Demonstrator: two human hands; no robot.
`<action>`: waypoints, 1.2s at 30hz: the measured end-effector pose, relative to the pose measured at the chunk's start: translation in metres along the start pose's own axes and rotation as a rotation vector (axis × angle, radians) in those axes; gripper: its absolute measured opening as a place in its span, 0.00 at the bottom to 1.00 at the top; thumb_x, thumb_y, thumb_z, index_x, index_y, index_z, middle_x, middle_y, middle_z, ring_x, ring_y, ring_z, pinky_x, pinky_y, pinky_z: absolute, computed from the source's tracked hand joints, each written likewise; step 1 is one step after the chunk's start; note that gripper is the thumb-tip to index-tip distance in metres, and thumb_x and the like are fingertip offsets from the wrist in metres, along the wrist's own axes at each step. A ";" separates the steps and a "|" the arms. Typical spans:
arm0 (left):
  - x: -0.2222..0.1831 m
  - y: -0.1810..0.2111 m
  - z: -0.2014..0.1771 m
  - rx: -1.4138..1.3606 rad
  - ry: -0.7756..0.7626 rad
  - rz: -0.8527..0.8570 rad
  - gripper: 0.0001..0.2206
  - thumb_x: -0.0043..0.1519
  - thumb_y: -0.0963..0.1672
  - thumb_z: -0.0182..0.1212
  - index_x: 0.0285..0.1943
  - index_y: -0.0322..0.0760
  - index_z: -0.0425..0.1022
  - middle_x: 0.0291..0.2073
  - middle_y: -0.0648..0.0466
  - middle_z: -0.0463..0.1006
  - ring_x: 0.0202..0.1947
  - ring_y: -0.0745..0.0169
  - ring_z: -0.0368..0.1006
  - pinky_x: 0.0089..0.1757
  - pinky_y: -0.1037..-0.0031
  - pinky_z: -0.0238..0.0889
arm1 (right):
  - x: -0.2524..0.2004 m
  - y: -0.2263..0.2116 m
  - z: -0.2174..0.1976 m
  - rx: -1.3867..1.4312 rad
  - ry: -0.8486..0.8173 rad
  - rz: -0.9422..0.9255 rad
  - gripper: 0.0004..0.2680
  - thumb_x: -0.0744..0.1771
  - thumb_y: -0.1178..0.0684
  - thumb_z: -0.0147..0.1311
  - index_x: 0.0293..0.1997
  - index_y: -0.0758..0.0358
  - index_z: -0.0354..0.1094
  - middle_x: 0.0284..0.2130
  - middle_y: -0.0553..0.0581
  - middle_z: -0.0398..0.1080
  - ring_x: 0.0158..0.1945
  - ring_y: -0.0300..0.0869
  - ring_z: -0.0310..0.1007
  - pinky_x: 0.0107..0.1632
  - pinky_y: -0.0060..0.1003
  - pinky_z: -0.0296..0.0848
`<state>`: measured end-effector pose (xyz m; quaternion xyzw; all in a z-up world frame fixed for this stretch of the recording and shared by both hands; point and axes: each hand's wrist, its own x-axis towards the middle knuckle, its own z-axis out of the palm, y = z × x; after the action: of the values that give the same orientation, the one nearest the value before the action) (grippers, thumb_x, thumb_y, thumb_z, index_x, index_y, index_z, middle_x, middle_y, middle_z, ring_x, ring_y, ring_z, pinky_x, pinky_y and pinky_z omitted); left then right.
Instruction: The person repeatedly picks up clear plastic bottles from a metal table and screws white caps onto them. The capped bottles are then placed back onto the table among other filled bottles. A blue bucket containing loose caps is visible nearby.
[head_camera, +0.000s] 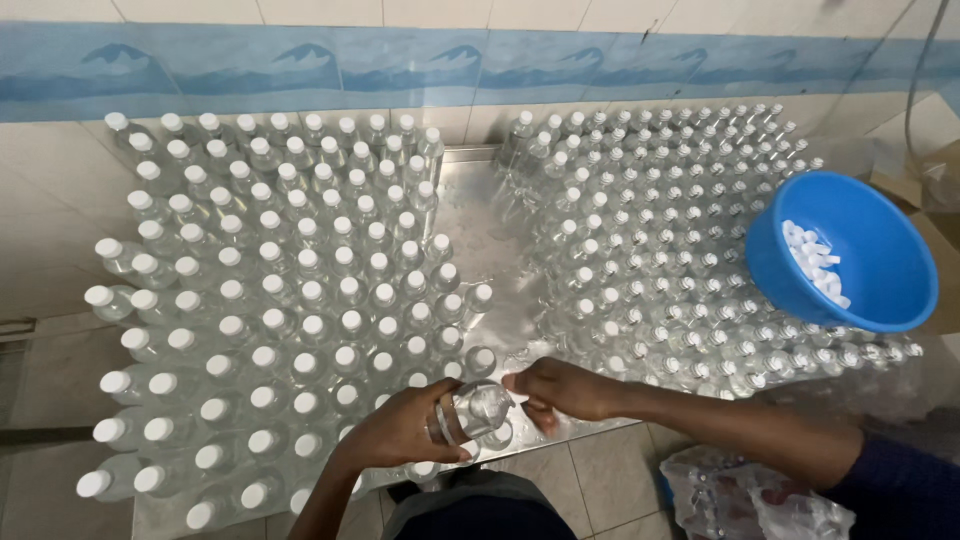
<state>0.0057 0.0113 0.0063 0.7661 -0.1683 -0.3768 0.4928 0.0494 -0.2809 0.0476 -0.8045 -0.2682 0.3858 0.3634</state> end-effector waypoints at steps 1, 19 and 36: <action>0.000 0.003 0.002 0.050 0.029 -0.051 0.40 0.50 0.54 0.82 0.74 0.54 0.71 0.34 0.64 0.89 0.31 0.72 0.86 0.39 0.76 0.71 | -0.005 -0.014 0.004 0.760 -0.096 0.499 0.21 0.76 0.40 0.40 0.23 0.54 0.51 0.14 0.54 0.57 0.17 0.43 0.58 0.38 0.46 0.73; 0.045 0.012 0.023 -0.428 -0.393 -0.203 0.33 0.56 0.44 0.78 0.72 0.43 0.70 0.44 0.54 0.89 0.40 0.66 0.85 0.38 0.79 0.76 | -0.036 0.096 0.030 -0.166 0.287 -0.196 0.22 0.77 0.37 0.39 0.26 0.56 0.54 0.15 0.47 0.50 0.17 0.35 0.48 0.25 0.39 0.48; 0.173 -0.022 0.062 -0.247 -0.005 0.447 0.14 0.65 0.44 0.72 0.57 0.36 0.77 0.36 0.51 0.85 0.33 0.58 0.83 0.35 0.70 0.79 | 0.022 0.122 -0.023 -0.086 0.462 -0.321 0.20 0.75 0.52 0.39 0.18 0.54 0.51 0.13 0.48 0.44 0.15 0.38 0.42 0.26 0.41 0.57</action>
<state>0.0709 -0.1262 -0.0986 0.6429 -0.2875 -0.2782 0.6532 0.0989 -0.3461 -0.0490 -0.8328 -0.3184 0.1182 0.4370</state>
